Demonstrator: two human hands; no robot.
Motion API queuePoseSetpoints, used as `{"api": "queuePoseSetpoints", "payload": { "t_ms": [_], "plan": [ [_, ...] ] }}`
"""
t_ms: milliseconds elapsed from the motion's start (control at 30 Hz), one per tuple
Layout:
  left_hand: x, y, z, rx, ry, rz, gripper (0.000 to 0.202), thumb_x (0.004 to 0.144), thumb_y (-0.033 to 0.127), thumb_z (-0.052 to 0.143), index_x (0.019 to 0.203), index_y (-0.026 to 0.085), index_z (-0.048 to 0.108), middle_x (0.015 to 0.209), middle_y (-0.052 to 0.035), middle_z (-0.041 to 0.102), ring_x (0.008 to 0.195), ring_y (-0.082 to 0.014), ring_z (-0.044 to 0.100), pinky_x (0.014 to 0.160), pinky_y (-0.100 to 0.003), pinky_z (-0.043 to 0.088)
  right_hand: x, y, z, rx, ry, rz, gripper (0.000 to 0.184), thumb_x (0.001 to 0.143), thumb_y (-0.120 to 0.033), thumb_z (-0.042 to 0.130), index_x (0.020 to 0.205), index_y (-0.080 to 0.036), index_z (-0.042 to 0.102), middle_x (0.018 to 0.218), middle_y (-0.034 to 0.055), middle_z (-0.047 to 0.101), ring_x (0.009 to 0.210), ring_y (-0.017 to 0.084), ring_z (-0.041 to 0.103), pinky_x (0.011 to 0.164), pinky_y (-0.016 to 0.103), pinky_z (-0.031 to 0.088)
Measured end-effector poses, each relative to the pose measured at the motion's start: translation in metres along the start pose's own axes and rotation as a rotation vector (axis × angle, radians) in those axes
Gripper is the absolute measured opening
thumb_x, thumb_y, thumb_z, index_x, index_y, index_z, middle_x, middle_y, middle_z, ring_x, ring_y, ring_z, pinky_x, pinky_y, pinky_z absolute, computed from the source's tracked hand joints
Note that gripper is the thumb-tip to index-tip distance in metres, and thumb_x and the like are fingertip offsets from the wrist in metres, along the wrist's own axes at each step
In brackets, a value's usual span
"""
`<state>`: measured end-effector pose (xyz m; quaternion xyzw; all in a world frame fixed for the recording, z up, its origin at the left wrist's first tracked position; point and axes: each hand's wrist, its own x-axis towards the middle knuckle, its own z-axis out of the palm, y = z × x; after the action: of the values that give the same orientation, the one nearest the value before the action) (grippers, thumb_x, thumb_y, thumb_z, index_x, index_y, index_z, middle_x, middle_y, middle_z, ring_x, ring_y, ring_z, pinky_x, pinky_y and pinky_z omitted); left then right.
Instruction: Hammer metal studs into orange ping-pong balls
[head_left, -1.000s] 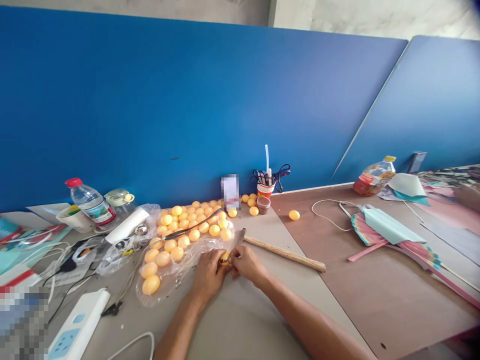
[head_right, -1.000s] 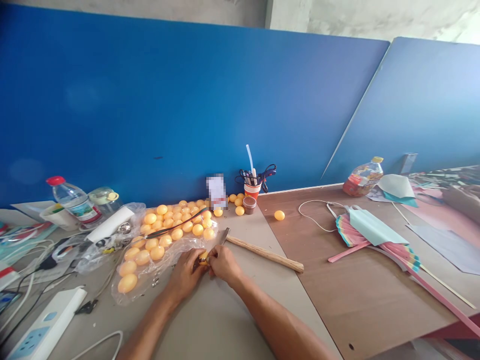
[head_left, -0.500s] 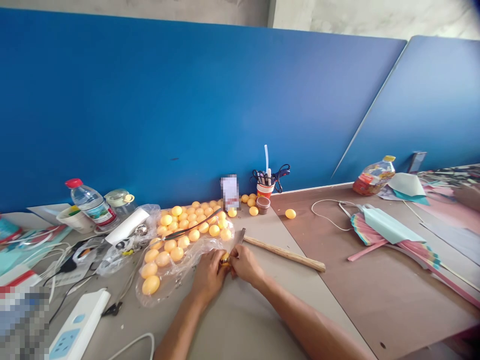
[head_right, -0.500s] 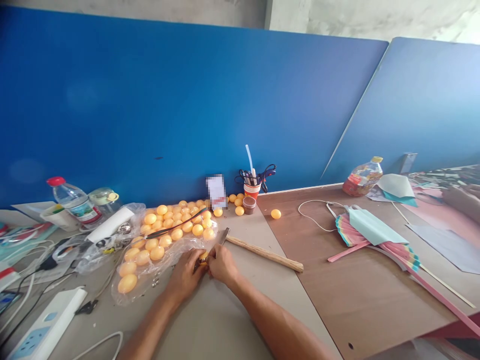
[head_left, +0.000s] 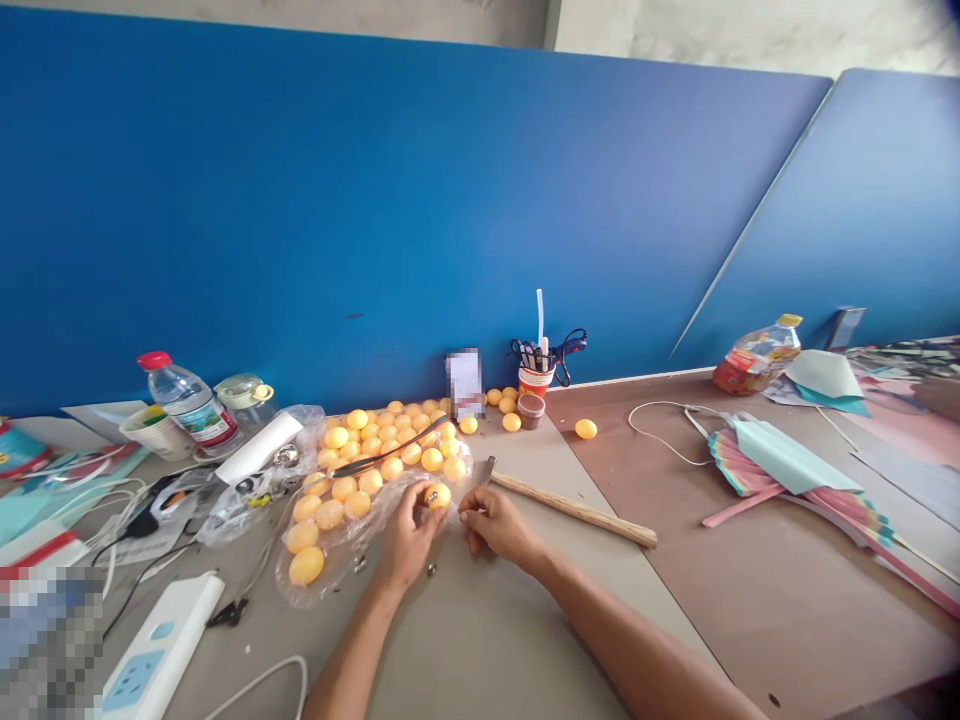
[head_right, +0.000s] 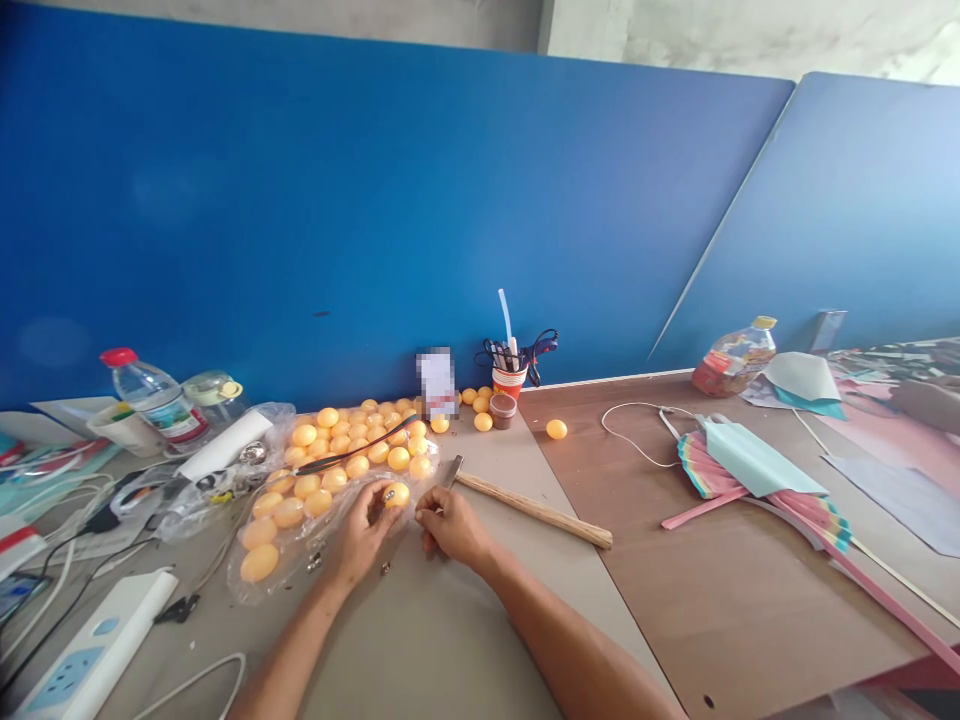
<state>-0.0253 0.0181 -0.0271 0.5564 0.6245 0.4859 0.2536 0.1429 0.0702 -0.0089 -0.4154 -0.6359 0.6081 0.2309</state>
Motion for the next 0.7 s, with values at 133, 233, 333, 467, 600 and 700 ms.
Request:
{"api": "queuePoseSetpoints", "payload": {
  "t_ms": [133,233,333,467,600,700],
  "plan": [
    [0.005,-0.006,-0.004,-0.126,0.115,-0.035,0.038,0.084,0.046,0.057,0.11,0.019,0.053,0.108,-0.0094,0.066,0.102,-0.0223,0.064,0.09,-0.039,0.052,-0.008,0.003,0.011,-0.337,0.017,-0.354,0.013,0.075,-0.012,0.053,0.08,-0.019,0.061,0.077,0.0024,0.065,0.073,0.016,0.061,0.068,0.026,0.046],
    [0.006,-0.007,-0.004,-0.131,0.115,-0.018,0.038,0.085,0.047,0.057,0.11,0.019,0.053,0.11,-0.01,0.065,0.104,-0.0222,0.064,0.093,-0.039,0.052,-0.016,0.003,0.019,-0.607,-0.107,-0.582,0.022,0.077,-0.013,0.056,0.095,-0.019,0.067,0.092,0.0064,0.065,0.084,0.019,0.06,0.077,0.029,0.044],
    [0.006,-0.008,-0.004,-0.108,0.104,0.004,0.036,0.086,0.045,0.056,0.111,0.019,0.052,0.111,-0.0104,0.065,0.104,-0.0222,0.064,0.093,-0.04,0.052,-0.02,0.003,0.028,-0.85,-0.217,-0.644,0.024,0.08,-0.021,0.059,0.103,-0.02,0.067,0.093,0.0082,0.064,0.083,0.021,0.058,0.075,0.032,0.042],
    [0.006,-0.01,-0.003,-0.061,0.064,0.002,0.036,0.086,0.045,0.054,0.112,0.019,0.052,0.113,-0.011,0.065,0.107,-0.0224,0.063,0.095,-0.041,0.05,-0.016,0.007,0.037,-0.993,-0.217,-0.643,0.014,0.082,-0.016,0.052,0.086,-0.017,0.065,0.089,0.01,0.065,0.08,0.021,0.057,0.07,0.032,0.039],
    [0.004,-0.008,-0.001,-0.008,0.055,-0.003,0.035,0.085,0.043,0.054,0.112,0.02,0.053,0.112,-0.0097,0.066,0.106,-0.0223,0.063,0.095,-0.041,0.05,-0.013,0.011,0.038,-0.959,-0.193,-0.653,0.012,0.079,-0.011,0.05,0.077,-0.017,0.06,0.083,0.0087,0.066,0.078,0.02,0.057,0.07,0.031,0.04],
    [0.002,-0.001,-0.001,0.049,0.065,0.002,0.032,0.083,0.04,0.056,0.109,0.022,0.056,0.11,-0.0078,0.067,0.105,-0.0226,0.063,0.095,-0.041,0.051,-0.015,0.009,0.031,-0.749,-0.16,-0.655,0.01,0.075,-0.011,0.051,0.075,-0.018,0.059,0.085,0.0074,0.065,0.077,0.019,0.057,0.071,0.029,0.042]
  ]
}}
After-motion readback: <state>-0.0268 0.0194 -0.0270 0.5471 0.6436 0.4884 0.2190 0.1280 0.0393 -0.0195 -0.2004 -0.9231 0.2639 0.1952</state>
